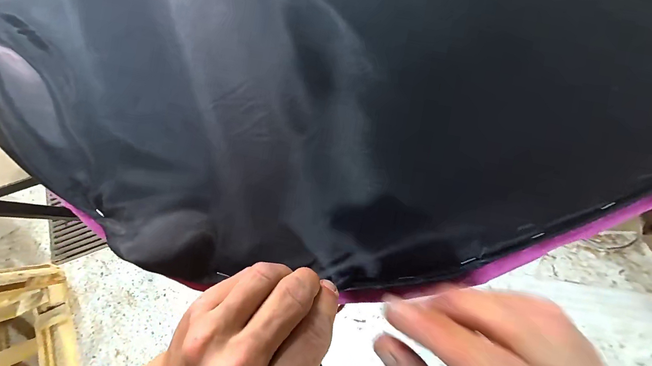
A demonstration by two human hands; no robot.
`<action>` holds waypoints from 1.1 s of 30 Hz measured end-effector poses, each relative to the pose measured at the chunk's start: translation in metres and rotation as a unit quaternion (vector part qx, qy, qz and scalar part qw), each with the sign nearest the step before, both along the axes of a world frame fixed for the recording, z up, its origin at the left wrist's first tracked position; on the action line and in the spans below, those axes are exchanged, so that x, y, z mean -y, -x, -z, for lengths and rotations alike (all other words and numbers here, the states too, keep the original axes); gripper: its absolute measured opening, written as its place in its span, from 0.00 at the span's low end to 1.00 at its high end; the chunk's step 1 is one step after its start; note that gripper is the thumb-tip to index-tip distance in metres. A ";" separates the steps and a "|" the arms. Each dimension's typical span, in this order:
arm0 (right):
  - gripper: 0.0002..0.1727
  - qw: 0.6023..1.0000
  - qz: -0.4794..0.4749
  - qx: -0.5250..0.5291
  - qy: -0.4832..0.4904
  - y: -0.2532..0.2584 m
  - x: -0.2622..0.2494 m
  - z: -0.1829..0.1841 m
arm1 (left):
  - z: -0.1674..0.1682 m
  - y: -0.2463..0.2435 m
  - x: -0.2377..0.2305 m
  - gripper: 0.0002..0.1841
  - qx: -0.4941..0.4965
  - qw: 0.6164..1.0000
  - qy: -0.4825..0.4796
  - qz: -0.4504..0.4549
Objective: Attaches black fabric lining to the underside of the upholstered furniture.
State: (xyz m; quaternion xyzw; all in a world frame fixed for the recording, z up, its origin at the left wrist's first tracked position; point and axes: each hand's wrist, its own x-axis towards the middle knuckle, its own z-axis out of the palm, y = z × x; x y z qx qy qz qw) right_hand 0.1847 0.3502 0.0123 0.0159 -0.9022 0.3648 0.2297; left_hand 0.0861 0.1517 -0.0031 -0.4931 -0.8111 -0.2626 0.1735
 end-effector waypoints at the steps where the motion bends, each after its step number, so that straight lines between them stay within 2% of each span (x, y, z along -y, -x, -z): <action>1: 0.10 0.999 -0.024 0.010 -0.027 0.012 -0.003 0.001 | 0.000 -0.001 0.001 0.06 0.001 1.000 -0.004 -0.001; 5: 0.09 0.993 -0.080 -0.006 -0.087 0.028 -0.002 0.022 | 0.003 -0.003 0.005 0.05 0.025 0.999 -0.026 -0.019; 10: 0.06 0.987 -0.074 -0.075 -0.121 0.029 0.000 0.031 | -0.022 0.002 0.028 0.07 0.228 0.970 -0.039 -0.072; 13: 0.05 0.985 -0.069 -0.087 -0.131 0.029 0.002 0.032 | -0.027 0.008 0.025 0.09 0.251 0.965 -0.003 -0.082; 17: 0.05 0.986 -0.048 -0.090 -0.131 0.029 0.005 0.035 | -0.022 0.011 0.008 0.11 0.220 0.973 0.049 -0.055; 21: 0.05 0.986 -0.046 -0.099 -0.127 0.027 0.006 0.037 | -0.020 0.010 0.002 0.10 0.165 0.982 0.065 -0.065; 24: 0.06 0.989 -0.059 -0.082 -0.104 0.025 0.004 0.035 | -0.015 0.006 -0.001 0.08 0.089 0.993 0.039 -0.063; 27: 0.08 0.996 -0.063 -0.007 -0.056 0.028 -0.001 0.020 | -0.004 0.002 0.003 0.05 0.016 1.000 0.008 -0.026; 30: 0.09 0.993 -0.074 0.007 -0.091 0.033 0.000 0.015 | -0.003 0.001 0.006 0.05 0.007 1.000 0.002 -0.011; 33: 0.08 0.988 -0.076 -0.035 -0.131 0.035 0.004 0.020 | -0.005 0.002 0.007 0.05 0.031 0.999 0.003 -0.011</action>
